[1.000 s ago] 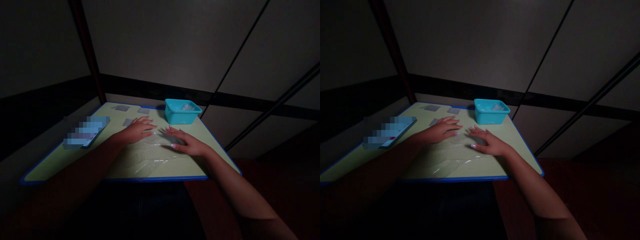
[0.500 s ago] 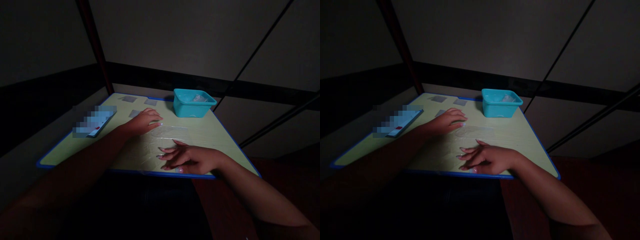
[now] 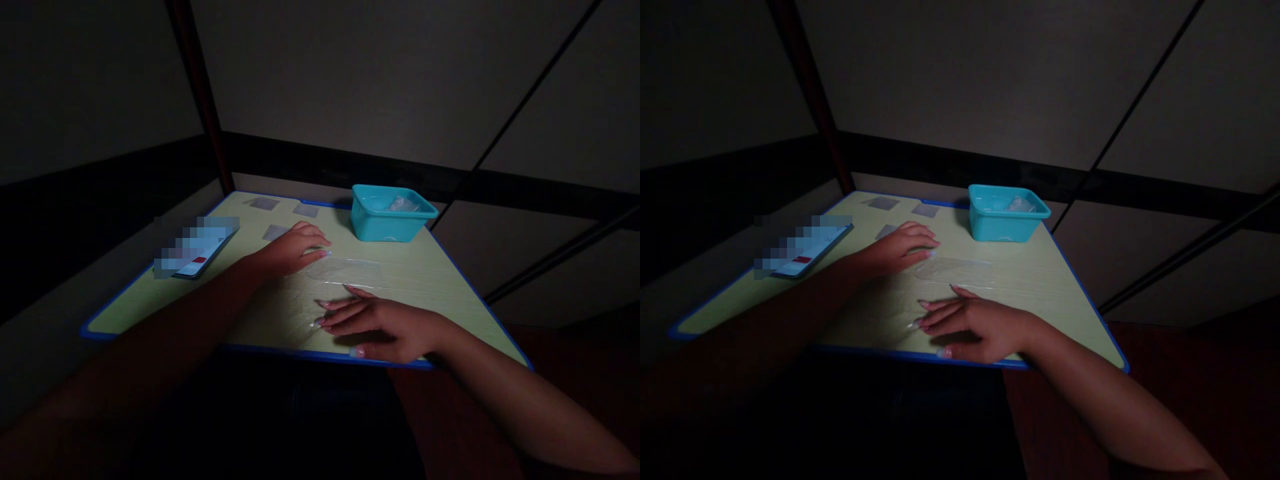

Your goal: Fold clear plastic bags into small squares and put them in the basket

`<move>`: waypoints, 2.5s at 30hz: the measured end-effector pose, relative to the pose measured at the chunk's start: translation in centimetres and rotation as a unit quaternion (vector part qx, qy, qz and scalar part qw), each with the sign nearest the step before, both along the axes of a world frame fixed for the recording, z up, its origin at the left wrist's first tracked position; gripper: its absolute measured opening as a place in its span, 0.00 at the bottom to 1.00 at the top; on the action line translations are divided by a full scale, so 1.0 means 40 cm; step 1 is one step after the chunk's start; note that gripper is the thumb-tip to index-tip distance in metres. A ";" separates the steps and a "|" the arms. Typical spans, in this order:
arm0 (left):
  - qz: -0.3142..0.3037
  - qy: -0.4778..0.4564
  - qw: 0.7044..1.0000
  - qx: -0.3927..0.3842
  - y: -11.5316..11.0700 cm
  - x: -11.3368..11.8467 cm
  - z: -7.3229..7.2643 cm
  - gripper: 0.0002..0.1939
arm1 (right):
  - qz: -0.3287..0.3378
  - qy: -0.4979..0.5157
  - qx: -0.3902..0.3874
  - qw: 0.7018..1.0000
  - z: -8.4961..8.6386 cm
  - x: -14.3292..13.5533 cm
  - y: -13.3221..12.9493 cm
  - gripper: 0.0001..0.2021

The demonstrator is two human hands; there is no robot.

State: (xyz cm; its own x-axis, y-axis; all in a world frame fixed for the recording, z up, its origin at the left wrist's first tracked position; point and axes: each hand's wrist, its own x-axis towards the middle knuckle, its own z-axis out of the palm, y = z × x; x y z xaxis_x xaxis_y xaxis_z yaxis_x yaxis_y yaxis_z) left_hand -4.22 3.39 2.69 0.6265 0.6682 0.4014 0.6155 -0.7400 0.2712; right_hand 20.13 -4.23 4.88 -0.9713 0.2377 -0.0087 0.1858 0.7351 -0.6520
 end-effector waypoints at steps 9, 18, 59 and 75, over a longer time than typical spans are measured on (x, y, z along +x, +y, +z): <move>-0.006 -0.048 0.998 -0.031 -0.010 0.010 0.010 0.16 | -0.033 0.077 -0.025 0.996 -0.011 0.004 0.013 0.22; -0.028 -0.075 0.946 -0.315 -0.025 0.005 0.049 0.22 | -0.056 0.116 -0.070 0.989 -0.019 -0.001 0.032 0.19; -0.062 0.093 0.948 -0.299 0.005 -0.016 0.028 0.11 | -0.234 -0.031 -0.051 0.970 -0.016 0.075 0.096 0.09; -0.047 0.084 0.953 -0.286 -0.011 -0.002 0.041 0.12 | -0.225 -0.089 -0.049 0.969 -0.001 0.091 0.099 0.05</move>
